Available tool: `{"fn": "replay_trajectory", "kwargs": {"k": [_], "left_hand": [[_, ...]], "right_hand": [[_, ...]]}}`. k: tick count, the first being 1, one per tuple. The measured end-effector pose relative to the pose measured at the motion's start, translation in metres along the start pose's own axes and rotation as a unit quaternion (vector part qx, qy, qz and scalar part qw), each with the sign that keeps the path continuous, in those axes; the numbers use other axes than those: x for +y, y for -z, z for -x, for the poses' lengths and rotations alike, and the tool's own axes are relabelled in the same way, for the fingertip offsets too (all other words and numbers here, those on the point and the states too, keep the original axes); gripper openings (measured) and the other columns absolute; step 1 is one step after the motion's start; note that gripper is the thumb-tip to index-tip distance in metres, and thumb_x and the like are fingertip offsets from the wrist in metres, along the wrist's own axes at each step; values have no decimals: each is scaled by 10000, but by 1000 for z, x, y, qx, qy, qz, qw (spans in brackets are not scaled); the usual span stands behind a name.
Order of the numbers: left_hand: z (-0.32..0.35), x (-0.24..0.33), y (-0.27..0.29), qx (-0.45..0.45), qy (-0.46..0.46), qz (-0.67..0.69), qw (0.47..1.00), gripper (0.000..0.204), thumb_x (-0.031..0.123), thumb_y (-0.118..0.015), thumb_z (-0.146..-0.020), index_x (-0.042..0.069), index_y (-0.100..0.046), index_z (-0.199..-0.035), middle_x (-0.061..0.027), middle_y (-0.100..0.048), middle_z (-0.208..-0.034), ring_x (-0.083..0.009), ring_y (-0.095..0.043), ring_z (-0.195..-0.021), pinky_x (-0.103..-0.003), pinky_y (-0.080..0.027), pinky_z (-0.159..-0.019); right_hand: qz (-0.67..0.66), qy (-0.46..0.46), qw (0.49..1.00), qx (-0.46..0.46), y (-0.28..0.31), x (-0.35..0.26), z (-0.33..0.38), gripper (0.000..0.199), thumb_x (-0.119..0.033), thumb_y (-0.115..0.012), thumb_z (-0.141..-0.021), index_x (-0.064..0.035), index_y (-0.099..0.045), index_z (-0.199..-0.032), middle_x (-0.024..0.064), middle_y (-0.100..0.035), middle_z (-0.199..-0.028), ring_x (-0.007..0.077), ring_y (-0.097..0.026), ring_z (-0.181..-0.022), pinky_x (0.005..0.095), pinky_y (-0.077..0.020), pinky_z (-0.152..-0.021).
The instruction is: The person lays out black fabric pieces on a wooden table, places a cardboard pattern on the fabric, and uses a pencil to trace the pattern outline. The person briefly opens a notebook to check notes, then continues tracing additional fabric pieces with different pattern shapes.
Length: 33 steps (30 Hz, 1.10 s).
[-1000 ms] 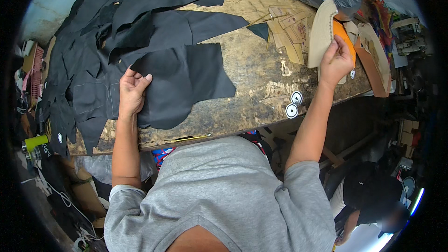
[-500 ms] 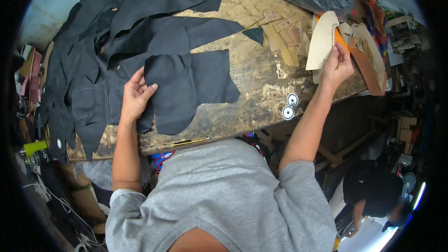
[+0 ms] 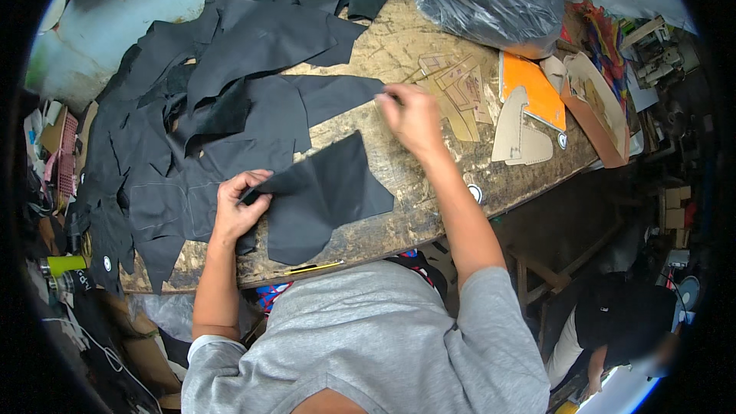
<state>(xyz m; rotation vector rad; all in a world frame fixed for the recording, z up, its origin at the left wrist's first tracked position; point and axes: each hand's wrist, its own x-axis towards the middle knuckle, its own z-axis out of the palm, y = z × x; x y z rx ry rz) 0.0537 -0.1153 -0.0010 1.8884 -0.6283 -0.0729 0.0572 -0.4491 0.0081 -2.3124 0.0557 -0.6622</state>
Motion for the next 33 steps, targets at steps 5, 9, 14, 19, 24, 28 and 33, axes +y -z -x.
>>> {"fn": "replay_trajectory", "kwargs": {"k": [5,9,14,19,24,28,33], "left_hand": [[-7,5,4,-37,-25,-237,970,224,155,-740,-675,49,-578,-788,-106,-523,-1319,-346,-356,-1330,-649,-92,-1052],[-8,8,6,-59,12,-305,951,252,234,-745,-710,60,-602,-824,-103,-438,-1400,-348,-287,-1364,-675,-71,-1042],[-7,7,8,-40,39,-302,952,252,220,-741,-715,45,-582,-803,-76,-470,-1373,-342,-296,-1360,-717,-58,-1016],[-7,4,19,20,67,-274,959,295,187,-720,-720,9,-636,-939,-56,-553,-1278,-281,-382,-1314,-679,-93,-1033],[-6,-2,20,40,84,-267,959,508,197,-713,-719,-12,-575,-1161,-126,-554,-1263,-276,-442,-1264,-606,-98,-1073],[-6,-8,20,57,90,-258,960,559,199,-713,-709,-29,-548,-1193,-171,-540,-1274,-291,-454,-1251,-582,-86,-1089],[-4,-11,18,67,88,-251,962,589,263,-730,-726,-44,-543,-1193,-182,-522,-1291,-302,-461,-1240,-571,-87,-1093]], "right_hand": [[116,75,986,-98,-68,-34,-51,591,-491,-787,-637,3,-688,-945,175,-669,-920,325,-633,-877,401,-480,-824],[203,92,968,-112,-102,-59,-61,690,-603,-776,-558,-22,-699,-923,173,-669,-889,342,-629,-878,464,-436,-844],[185,116,945,-242,-118,-75,-82,379,-408,-743,-698,-58,-696,-835,144,-670,-825,308,-646,-815,437,-467,-730],[294,132,943,-86,-103,-68,-149,296,-333,-747,-720,-120,-692,-917,73,-655,-919,254,-604,-945,480,-387,-841],[-121,4,990,-75,-13,-67,-184,419,-373,-663,-844,-40,-644,-1097,103,-687,-1009,164,-633,-940,323,-453,-837],[-442,326,829,-105,106,-73,-94,483,-331,-438,-959,-9,-451,-1318,177,-631,-1142,317,-575,-1091,605,-293,-1012],[-580,663,391,-268,180,-96,1,312,-114,-406,-875,53,-669,-892,236,-668,-821,344,-676,-780,449,-508,-847]]}}
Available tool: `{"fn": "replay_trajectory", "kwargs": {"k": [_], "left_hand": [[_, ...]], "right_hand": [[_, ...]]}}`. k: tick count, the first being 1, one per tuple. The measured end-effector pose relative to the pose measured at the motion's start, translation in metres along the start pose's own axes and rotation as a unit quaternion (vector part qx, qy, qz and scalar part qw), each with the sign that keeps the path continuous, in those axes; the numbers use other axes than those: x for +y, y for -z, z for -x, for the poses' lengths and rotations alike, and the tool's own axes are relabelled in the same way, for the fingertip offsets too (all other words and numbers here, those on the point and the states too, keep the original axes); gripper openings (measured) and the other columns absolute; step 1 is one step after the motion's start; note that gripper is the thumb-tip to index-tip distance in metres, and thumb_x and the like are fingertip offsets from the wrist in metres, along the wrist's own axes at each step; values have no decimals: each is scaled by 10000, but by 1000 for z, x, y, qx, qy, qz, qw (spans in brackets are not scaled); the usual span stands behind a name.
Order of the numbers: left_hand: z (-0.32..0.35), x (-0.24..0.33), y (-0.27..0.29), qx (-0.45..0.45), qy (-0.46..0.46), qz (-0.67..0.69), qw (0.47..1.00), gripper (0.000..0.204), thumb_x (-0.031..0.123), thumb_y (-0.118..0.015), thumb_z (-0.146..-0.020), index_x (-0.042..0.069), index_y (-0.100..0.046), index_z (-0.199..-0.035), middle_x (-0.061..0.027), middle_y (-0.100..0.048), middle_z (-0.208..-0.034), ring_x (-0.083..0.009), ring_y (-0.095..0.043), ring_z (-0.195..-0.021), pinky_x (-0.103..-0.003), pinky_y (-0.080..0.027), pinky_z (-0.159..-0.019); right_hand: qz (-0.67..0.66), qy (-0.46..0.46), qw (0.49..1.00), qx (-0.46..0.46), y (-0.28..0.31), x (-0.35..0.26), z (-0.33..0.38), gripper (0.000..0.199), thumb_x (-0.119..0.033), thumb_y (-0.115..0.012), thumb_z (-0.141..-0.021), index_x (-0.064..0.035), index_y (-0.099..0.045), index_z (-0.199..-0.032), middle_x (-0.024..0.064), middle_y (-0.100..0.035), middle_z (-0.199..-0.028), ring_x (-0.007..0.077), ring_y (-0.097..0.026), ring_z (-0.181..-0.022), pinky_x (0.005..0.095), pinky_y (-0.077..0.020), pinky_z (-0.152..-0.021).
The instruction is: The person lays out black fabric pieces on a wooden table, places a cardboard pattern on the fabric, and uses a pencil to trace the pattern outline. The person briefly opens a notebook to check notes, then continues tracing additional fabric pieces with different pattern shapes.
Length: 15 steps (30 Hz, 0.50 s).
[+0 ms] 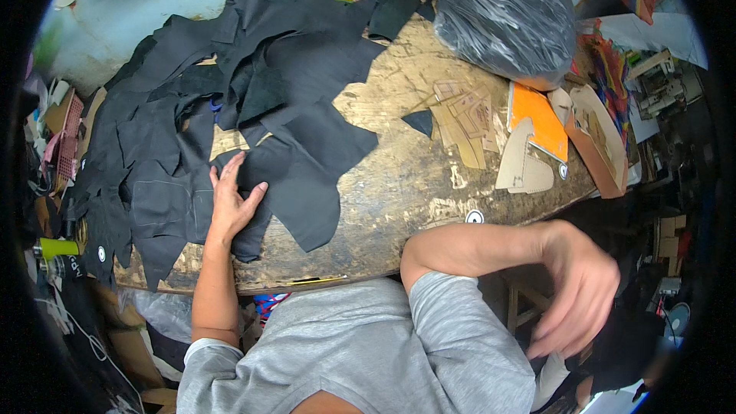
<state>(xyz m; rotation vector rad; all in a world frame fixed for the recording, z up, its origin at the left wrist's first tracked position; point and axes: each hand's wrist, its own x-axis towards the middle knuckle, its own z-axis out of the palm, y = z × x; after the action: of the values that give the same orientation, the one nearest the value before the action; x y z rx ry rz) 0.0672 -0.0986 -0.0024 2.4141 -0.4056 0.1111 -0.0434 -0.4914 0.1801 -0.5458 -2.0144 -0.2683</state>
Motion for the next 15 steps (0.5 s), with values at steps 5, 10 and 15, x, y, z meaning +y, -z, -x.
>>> {"fn": "replay_trajectory", "kwargs": {"k": [5,10,15], "left_hand": [[0,1,-2,7,19,5,1000,679,330,-755,-722,-6,-504,-1255,-157,-533,-1284,-292,-461,-1240,-554,-108,-1102],[0,-3,-2,6,16,6,1000,599,271,-725,-758,-9,-510,-1242,-165,-538,-1271,-307,-462,-1232,-561,-121,-1097],[0,8,-9,55,-80,-48,994,497,90,-690,-724,34,-562,-1201,-139,-570,-1193,-308,-488,-1184,-541,-223,-1061]], "right_hand": [[-21,-126,969,-213,-11,-6,-46,268,-33,-414,-854,64,-659,-904,202,-664,-904,316,-652,-887,404,-486,-895],[284,40,958,14,-41,-2,-86,110,-62,-599,-786,-36,-698,-827,69,-689,-804,132,-652,-822,307,-485,-844],[252,-117,956,94,-45,10,-72,110,-31,-583,-822,-30,-655,-739,51,-674,-735,134,-641,-679,295,-528,-733]]}}
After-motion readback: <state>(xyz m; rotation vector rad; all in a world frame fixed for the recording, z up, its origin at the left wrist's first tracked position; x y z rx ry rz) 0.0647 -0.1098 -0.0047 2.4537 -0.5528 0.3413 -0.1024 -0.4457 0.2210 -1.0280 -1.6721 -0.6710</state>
